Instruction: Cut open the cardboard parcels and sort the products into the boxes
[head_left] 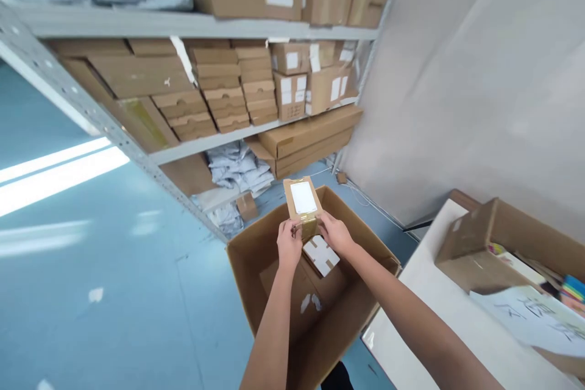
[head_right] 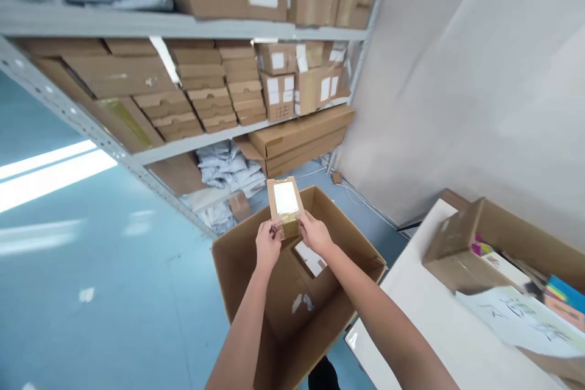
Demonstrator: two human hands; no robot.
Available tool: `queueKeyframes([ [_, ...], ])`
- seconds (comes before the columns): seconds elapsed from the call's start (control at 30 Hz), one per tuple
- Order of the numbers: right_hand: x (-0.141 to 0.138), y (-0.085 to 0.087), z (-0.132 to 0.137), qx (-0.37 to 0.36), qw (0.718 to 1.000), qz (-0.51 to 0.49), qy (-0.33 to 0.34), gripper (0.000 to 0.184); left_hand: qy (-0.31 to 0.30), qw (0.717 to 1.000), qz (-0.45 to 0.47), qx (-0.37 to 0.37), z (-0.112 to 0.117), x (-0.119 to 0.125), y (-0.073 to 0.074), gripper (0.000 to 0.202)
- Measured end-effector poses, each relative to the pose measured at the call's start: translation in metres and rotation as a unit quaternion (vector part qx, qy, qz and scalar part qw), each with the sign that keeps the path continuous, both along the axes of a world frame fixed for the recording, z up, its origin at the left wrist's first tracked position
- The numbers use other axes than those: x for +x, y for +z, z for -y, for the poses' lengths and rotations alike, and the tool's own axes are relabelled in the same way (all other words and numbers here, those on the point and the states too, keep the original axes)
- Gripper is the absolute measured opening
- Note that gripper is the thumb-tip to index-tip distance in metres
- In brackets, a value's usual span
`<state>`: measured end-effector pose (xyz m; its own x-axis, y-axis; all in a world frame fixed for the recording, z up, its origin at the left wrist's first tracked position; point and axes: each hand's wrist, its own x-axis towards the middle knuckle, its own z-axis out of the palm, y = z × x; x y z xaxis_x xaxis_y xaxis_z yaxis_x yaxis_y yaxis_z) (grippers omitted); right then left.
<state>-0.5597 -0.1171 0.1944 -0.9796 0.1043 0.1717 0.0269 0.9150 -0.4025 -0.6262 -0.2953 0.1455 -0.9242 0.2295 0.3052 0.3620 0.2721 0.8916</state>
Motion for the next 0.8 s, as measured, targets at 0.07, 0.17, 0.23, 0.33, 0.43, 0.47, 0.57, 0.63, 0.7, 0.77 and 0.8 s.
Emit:
queueKeyframes([
  [0.07, 0.025, 0.034, -0.001, 0.009, 0.999, -0.051, -0.004, 0.027, -0.033, 0.999, -0.034, 0.019, -0.008, 0.01, 0.031, 0.026],
  [0.17, 0.07, 0.07, -0.011, 0.026, 0.992, -0.12, -0.012, 0.027, -0.08, 0.994, -0.059, 0.05, -0.029, 0.031, 0.065, 0.022],
  [0.23, 0.105, 0.086, -0.023, 0.036, 0.987, -0.154, -0.039, 0.033, -0.123, 0.988, -0.055, 0.069, -0.049, 0.051, 0.083, 0.022],
  [0.33, 0.16, 0.1, -0.045, 0.058, 0.975, -0.189, -0.105, 0.043, -0.205, 0.975, -0.051, 0.066, -0.083, 0.091, 0.107, 0.022],
  [0.43, 0.218, 0.108, -0.068, 0.077, 0.959, -0.205, -0.181, 0.047, -0.275, 0.958, -0.057, 0.056, -0.12, 0.138, 0.125, 0.023],
  [0.47, 0.239, 0.109, -0.076, 0.081, 0.953, -0.208, -0.204, 0.048, -0.295, 0.952, -0.058, 0.058, -0.133, 0.154, 0.129, 0.024],
  [0.57, 0.308, 0.109, -0.097, 0.089, 0.935, -0.216, -0.266, 0.05, -0.354, 0.931, -0.054, 0.064, -0.175, 0.211, 0.135, 0.025],
  [0.63, 0.361, 0.106, -0.112, 0.092, 0.921, -0.225, -0.306, 0.051, -0.398, 0.914, -0.049, 0.068, -0.205, 0.256, 0.135, 0.027],
  [0.7, 0.419, 0.099, -0.125, 0.088, 0.902, -0.235, -0.352, 0.05, -0.442, 0.893, -0.039, 0.075, -0.234, 0.308, 0.131, 0.029],
  [0.77, 0.48, 0.089, -0.137, 0.078, 0.881, -0.243, -0.398, 0.05, -0.48, 0.873, -0.027, 0.08, -0.261, 0.364, 0.123, 0.03],
  [0.8, 0.51, 0.082, -0.142, 0.071, 0.871, -0.246, -0.419, 0.05, -0.495, 0.865, -0.021, 0.081, -0.272, 0.393, 0.116, 0.03],
])
